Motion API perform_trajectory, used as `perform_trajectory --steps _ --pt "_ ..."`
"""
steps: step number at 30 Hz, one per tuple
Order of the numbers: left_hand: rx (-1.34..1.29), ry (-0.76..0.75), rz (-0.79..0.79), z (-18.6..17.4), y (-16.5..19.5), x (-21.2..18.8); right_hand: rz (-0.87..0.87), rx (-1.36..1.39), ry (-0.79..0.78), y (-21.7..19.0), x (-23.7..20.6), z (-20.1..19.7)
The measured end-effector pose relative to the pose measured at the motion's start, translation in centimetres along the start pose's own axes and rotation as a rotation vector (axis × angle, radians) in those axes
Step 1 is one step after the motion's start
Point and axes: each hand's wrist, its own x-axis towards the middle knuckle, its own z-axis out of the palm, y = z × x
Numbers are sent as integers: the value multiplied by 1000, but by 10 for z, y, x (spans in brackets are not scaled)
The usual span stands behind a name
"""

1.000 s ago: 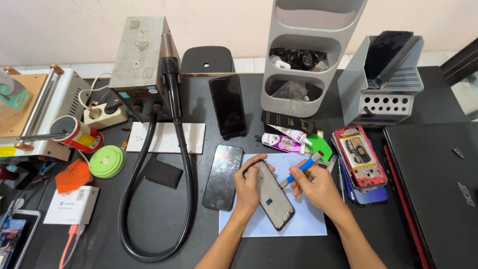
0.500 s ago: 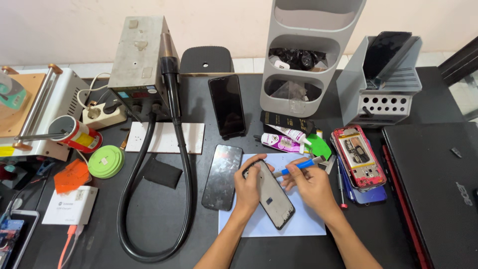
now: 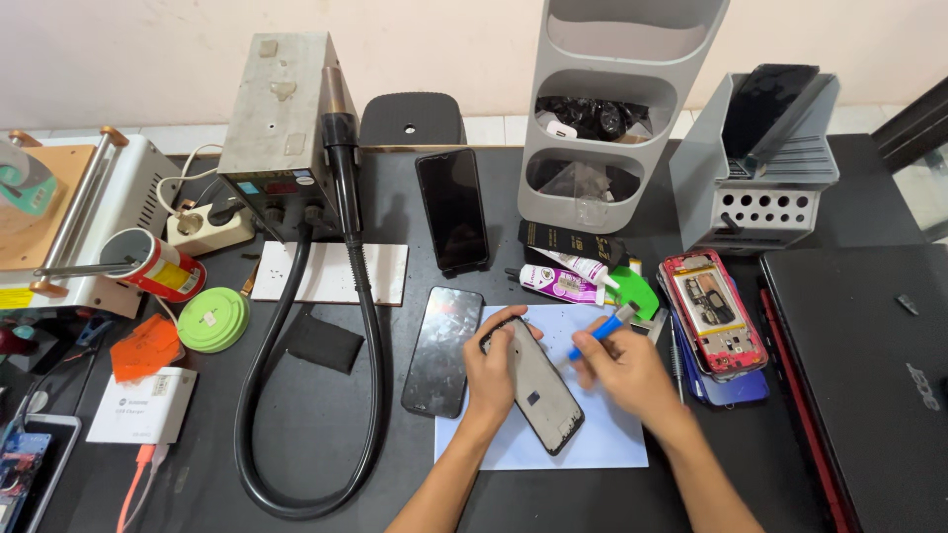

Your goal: The person uses a blue-handled precision tool to scrape adhesive residue from the back of a disassembled smartphone. They repeatedly scrape and wipe the surface, rotating the phone to access different edges and areas.

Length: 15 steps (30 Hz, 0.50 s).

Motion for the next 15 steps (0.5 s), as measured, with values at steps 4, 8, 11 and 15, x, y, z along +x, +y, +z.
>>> perform_trajectory --steps 4,8,11,15 --pt "49 -1 18 0 -1 0 99 7 -2 -3 -2 -8" --pt "-5 -30 -3 0 -1 2 -104 168 44 -1 0 13" --pt "16 -24 12 0 0 1 -80 126 60 2 0 12" --pt "44 10 16 1 0 0 129 67 31 4 2 -3"
